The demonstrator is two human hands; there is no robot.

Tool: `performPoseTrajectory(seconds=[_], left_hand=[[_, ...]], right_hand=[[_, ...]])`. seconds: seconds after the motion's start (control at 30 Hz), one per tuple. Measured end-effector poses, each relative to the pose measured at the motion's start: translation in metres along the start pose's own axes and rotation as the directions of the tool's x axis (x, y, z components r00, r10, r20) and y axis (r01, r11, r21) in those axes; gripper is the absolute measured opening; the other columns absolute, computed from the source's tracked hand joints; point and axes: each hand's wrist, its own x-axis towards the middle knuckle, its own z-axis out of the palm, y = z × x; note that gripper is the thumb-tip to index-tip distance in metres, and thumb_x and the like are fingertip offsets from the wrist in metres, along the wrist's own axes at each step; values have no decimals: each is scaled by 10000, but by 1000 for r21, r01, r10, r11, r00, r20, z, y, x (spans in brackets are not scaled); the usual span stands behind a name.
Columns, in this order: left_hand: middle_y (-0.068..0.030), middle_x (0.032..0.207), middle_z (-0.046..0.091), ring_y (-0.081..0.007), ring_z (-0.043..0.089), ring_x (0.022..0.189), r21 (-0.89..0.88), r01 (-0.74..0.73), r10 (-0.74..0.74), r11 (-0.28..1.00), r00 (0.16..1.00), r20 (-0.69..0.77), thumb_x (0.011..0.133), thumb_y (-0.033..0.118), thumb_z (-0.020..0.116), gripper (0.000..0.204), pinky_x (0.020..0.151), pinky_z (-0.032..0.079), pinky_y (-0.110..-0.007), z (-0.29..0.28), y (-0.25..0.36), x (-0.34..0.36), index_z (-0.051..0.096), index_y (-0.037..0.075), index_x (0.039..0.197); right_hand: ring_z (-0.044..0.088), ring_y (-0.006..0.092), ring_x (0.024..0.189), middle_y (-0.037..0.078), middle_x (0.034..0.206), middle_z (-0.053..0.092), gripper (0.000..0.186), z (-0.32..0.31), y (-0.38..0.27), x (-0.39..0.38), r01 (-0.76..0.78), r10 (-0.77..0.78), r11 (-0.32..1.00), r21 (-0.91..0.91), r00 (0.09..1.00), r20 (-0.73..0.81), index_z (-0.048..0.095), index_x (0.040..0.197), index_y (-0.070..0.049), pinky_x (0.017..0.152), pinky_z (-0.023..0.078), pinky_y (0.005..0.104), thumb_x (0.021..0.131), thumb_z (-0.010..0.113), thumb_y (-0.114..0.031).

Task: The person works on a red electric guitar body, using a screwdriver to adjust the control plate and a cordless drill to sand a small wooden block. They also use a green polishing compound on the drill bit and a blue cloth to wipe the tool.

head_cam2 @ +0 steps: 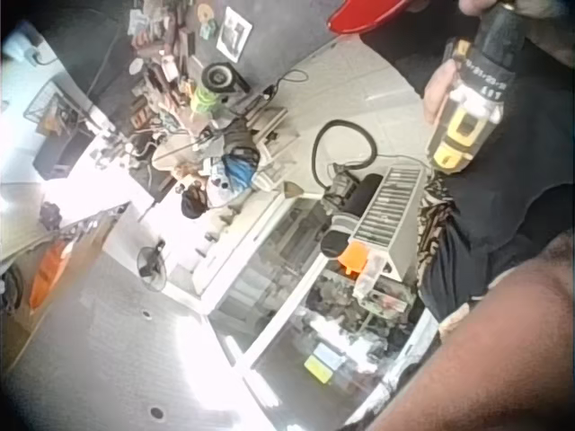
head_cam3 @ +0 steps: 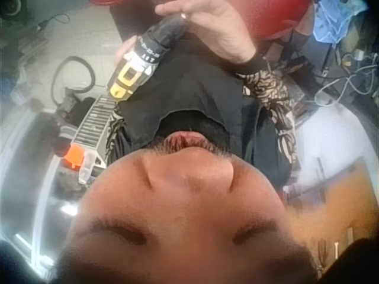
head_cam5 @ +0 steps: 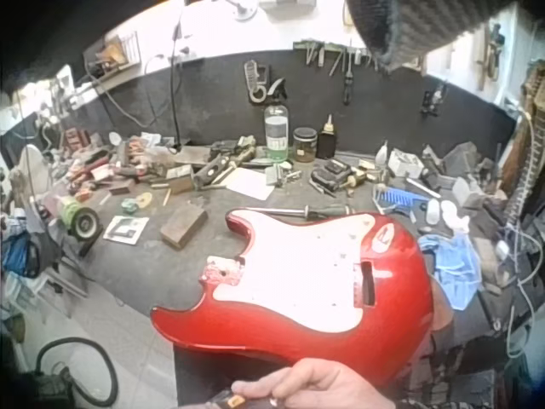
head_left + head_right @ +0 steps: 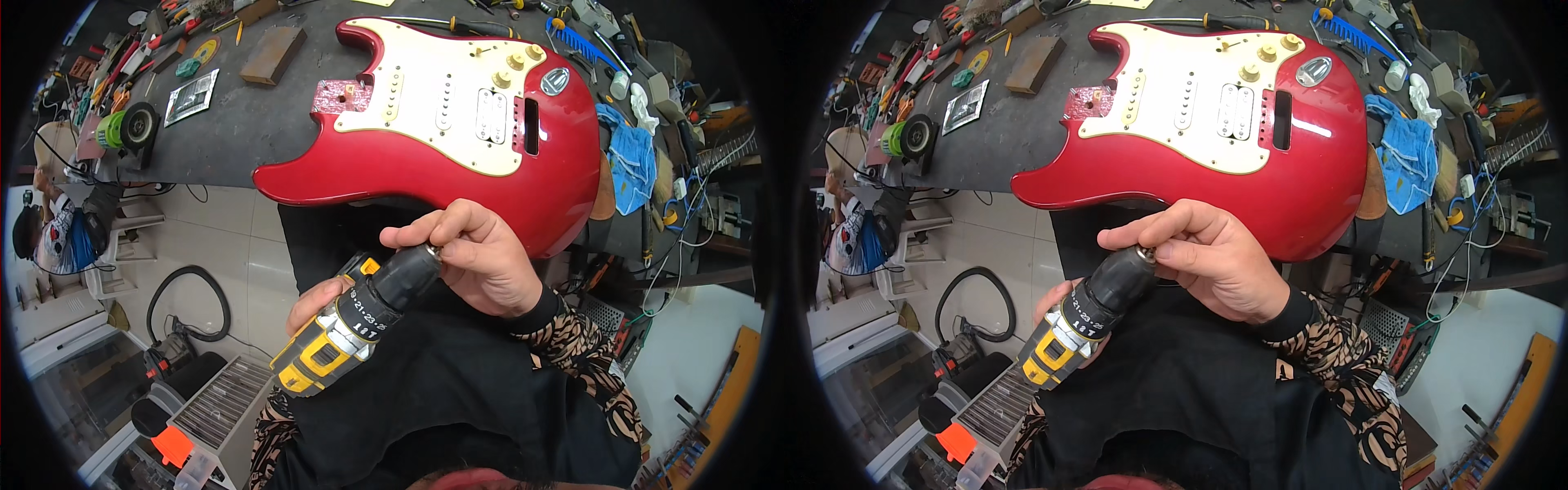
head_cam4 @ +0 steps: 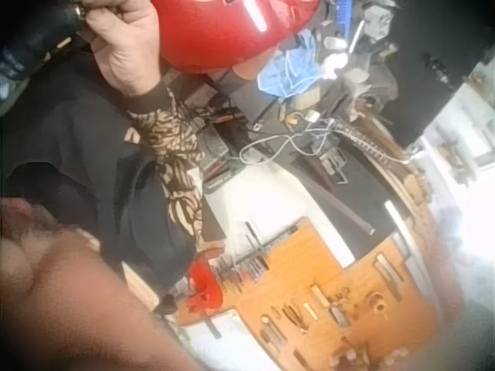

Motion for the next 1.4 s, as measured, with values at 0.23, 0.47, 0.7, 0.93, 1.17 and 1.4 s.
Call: performPoseTrajectory(seconds=[0.23, 0.47, 0.7, 0.93, 1.17, 1.4], left_hand=[[-207, 1041, 810, -204, 774, 770, 4, -78, 78, 997, 997, -3, 1142, 440, 492, 580, 651, 627, -305, 1, -8, 4, 682, -80, 1316], [-189, 962, 786, -216, 731, 812, -1, -49, 48, 999, 974, 221, 1136, 160, 477, 331, 762, 578, -349, 52, 26, 21, 724, -59, 1104], [-91, 961, 736, -114, 702, 941, -25, -317, 317, 948, 938, 141, 1124, 248, 528, 310, 1013, 470, -301, 43, -14, 25, 680, -22, 1102], [-13, 1034, 678, -21, 658, 1102, -373, -501, 538, 781, 843, -6, 1119, 294, 557, 282, 1253, 374, -277, 77, -39, 43, 621, 22, 1153], [-30, 1272, 646, -72, 629, 1251, -308, -705, 681, 639, 704, -201, 1104, 244, 606, 259, 1250, 428, -362, 88, -54, 51, 584, 77, 1301], [-28, 1298, 628, -87, 615, 1270, 208, -675, 706, 708, 668, -233, 1109, 206, 629, 247, 1245, 430, -369, 46, -57, 29, 572, 83, 1315]], right_hand=[[545, 345, 1556, 268, 1629, 578, 594, 13, 1, 1, -43, 43, 999, 14, 999, 18, 528, 1582, 12, 1318, 407, 506, 1075, 739, -215], [407, 384, 1639, 253, 1729, 447, 1040, 31, 22, 20, -122, 117, 992, 21, 980, 164, 397, 1682, 10, 1369, 262, 525, 950, 845, -577], [769, 364, 1214, 157, 1062, 830, 290, 40, 27, 28, -10, 23, 997, -76, 986, 165, 744, 952, -79, 1315, 299, 573, 979, 708, -366], [758, 314, 1215, 102, 1045, 821, 258, 37, 26, 31, 78, -52, 993, -91, 965, 259, 694, 1021, -67, 1305, 349, 524, 1052, 702, -323], [722, 318, 1280, 151, 1147, 789, 277, 45, 27, 35, 20, -31, 998, 60, 981, 194, 649, 1168, -26, 1187, 511, 499, 1026, 781, -224], [715, 311, 1302, 135, 1151, 786, 307, 47, 25, 32, -16, 3, 997, 77, 985, 172, 635, 1219, -33, 1160, 538, 484, 1007, 808, -173]])
